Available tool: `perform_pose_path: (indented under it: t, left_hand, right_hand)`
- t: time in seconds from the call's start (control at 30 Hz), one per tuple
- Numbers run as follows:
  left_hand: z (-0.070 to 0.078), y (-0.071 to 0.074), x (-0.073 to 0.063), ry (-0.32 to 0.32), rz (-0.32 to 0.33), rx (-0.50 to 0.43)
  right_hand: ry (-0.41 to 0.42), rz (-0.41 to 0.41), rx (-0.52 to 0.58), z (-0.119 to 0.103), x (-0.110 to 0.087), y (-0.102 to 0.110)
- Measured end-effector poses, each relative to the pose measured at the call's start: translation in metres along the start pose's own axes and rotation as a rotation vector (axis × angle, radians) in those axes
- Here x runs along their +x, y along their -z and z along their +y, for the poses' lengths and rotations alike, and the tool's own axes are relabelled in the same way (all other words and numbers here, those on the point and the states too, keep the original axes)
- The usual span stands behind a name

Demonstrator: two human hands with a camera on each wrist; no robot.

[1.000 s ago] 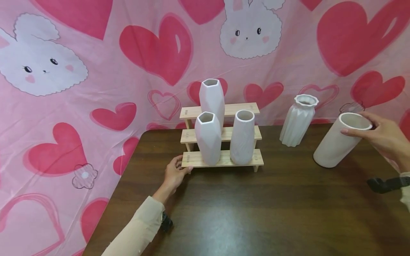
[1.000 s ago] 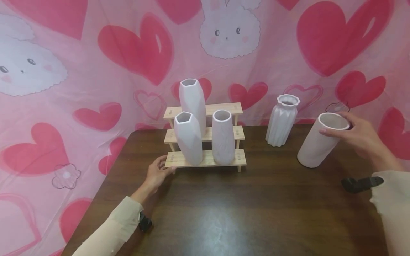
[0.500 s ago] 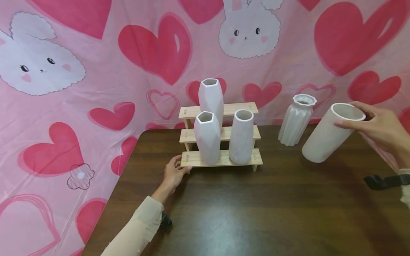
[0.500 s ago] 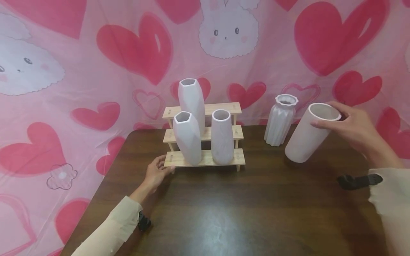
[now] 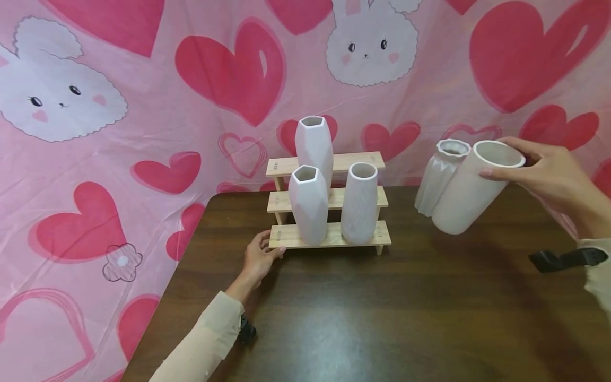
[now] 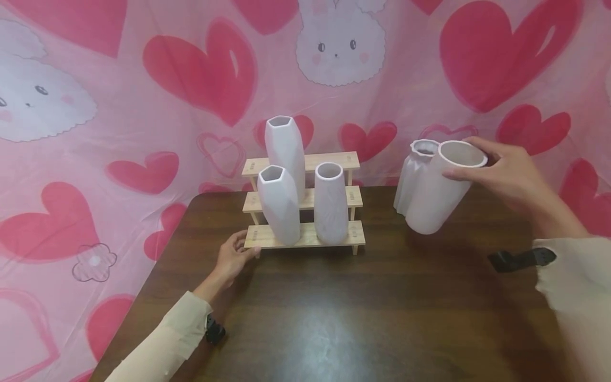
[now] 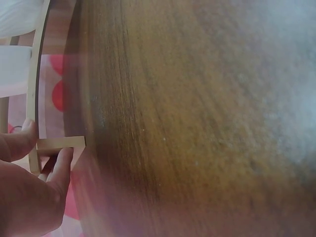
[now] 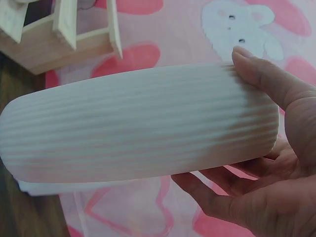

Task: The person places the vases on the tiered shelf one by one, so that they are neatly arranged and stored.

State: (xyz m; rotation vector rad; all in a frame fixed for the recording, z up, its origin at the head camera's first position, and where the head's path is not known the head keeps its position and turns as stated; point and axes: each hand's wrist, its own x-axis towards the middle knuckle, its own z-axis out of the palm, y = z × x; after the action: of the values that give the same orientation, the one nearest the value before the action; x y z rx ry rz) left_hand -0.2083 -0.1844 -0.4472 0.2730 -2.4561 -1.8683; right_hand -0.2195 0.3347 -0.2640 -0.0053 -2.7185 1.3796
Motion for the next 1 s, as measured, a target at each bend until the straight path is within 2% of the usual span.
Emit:
perform_pose_path:
  t: [0.17,0.43,0.57,0.73,0.9,1.0]
  left_hand:
    - [-0.001,0.001,0.001,0.005,-0.003,0.01]
    - [-0.001,0.002,0.001,0.018,0.004,0.011]
    - [-0.002,0.001,0.002,0.022,0.008,0.006]
    - [-0.001,0.001,0.002,0.019,0.003,0.002]
    - [0.0,0.001,0.001,0.029,0.0,0.023]
    - [0.0,0.001,0.0,0.032,-0.001,0.034]
  right_hand:
    - [0.026,-0.007,-0.037,-0.017,0.009,-0.007]
    - [0.118,-0.014,-0.114,-0.054,0.025,-0.02]
    - [0.167,-0.015,-0.059,-0.072,0.032,-0.029]
    - [0.187,-0.017,-0.002,-0.087,0.04,-0.04]
    - [0.158,-0.051,0.089,-0.096,0.046,-0.049]
    - [0.147,-0.054,0.102,-0.099,0.05,-0.053]
